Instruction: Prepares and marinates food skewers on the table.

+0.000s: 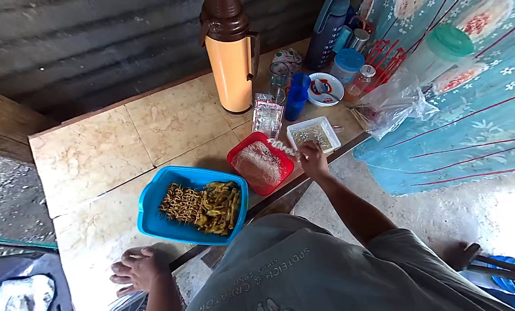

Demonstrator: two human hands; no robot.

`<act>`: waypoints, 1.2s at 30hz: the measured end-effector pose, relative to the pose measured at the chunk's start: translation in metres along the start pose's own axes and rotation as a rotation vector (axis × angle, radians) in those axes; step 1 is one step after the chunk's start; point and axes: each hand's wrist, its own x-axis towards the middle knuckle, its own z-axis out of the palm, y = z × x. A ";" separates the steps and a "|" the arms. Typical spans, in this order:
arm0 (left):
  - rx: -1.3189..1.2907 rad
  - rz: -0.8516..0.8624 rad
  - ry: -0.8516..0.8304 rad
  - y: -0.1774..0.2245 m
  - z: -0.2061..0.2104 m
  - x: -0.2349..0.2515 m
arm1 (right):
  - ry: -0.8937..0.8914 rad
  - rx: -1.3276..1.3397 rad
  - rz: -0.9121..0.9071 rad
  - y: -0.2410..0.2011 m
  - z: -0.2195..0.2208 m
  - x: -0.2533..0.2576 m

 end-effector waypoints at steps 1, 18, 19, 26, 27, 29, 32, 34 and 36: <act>-0.001 -0.005 -0.002 0.000 0.000 0.000 | 0.025 -0.014 0.059 0.008 -0.009 0.003; 0.007 -0.030 -0.011 0.001 -0.002 -0.003 | -0.140 -0.288 0.021 -0.013 -0.020 0.012; 0.013 -0.030 -0.013 0.001 -0.001 -0.003 | -0.209 -0.338 -0.032 -0.029 -0.016 0.010; 0.013 -0.042 -0.021 0.001 -0.001 -0.001 | -0.819 -0.769 0.254 -0.112 0.032 0.018; 0.010 -0.040 -0.014 0.001 -0.001 -0.001 | -0.819 -0.789 0.258 -0.111 0.039 0.020; 0.011 -0.035 -0.002 -0.001 0.002 0.001 | -0.816 -0.809 0.259 -0.111 0.048 0.024; 0.007 -0.045 -0.015 0.001 0.001 0.001 | -0.813 -0.842 0.230 -0.110 0.048 0.021; 0.007 -0.048 -0.027 0.001 -0.001 0.000 | -0.807 -0.859 0.214 -0.110 0.048 0.020; -0.002 -0.046 -0.032 0.001 -0.001 0.000 | -0.791 -0.846 0.222 -0.108 0.049 0.022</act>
